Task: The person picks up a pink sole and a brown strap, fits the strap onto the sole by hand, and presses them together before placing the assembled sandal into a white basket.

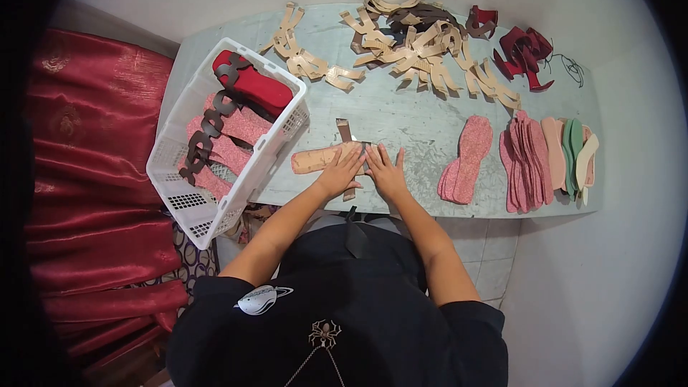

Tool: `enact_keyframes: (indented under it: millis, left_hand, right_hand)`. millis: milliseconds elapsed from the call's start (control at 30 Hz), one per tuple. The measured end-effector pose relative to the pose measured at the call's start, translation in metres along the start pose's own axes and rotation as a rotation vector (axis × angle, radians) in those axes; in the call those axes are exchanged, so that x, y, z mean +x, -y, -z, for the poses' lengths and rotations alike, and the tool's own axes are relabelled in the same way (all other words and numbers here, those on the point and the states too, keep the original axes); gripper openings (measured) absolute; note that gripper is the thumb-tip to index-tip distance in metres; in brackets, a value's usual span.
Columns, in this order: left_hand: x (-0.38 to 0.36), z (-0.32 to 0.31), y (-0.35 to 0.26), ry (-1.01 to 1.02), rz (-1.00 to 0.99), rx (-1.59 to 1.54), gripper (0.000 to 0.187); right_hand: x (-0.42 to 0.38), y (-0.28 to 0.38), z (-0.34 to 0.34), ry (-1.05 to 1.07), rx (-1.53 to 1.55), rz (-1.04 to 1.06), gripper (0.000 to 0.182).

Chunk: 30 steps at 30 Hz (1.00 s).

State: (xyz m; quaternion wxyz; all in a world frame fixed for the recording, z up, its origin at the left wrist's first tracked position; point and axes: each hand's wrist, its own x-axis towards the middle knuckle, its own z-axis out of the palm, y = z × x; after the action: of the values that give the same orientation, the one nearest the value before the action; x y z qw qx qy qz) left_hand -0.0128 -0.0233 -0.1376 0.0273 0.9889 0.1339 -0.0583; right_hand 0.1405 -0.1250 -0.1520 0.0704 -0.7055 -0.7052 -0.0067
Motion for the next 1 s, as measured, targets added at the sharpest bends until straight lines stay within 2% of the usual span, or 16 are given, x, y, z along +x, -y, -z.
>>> enact_keyframes:
  millis: [167,267,367,433,733,833,900,1000]
  left_hand:
    - [-0.001,-0.006,-0.001,-0.003,0.010,-0.047,0.087]
    - [0.000,-0.004,-0.002,0.015,0.011,-0.069,0.087]
    - [-0.002,-0.005,0.000,-0.014,0.005,-0.119,0.086]
    - [-0.004,-0.007,0.000,-0.056,0.000,-0.139,0.085]
    - [-0.012,-0.013,-0.005,-0.122,0.027,-0.192,0.080]
    - [-0.027,-0.009,-0.007,-0.149,0.063,-0.275,0.083]
    - [-0.043,0.002,-0.004,-0.139,0.035,-0.439,0.090]
    - [-0.064,0.001,0.003,-0.121,0.029,-0.423,0.094]
  right_hand:
    - [0.002,-0.005,0.005,0.050,0.081,0.025,0.055]
    - [0.007,-0.015,0.009,0.113,0.021,0.129,0.056]
    - [0.006,-0.014,0.010,0.122,0.089,0.128,0.055]
    - [0.005,-0.006,0.013,0.125,0.014,0.040,0.055]
    - [0.005,-0.007,0.012,0.058,-0.036,0.076,0.058]
    - [0.005,-0.006,0.008,0.042,-0.050,0.093,0.058]
    - [0.005,-0.007,0.008,0.046,-0.055,0.100,0.058]
    - [0.004,-0.006,0.007,0.027,-0.051,0.093,0.058]
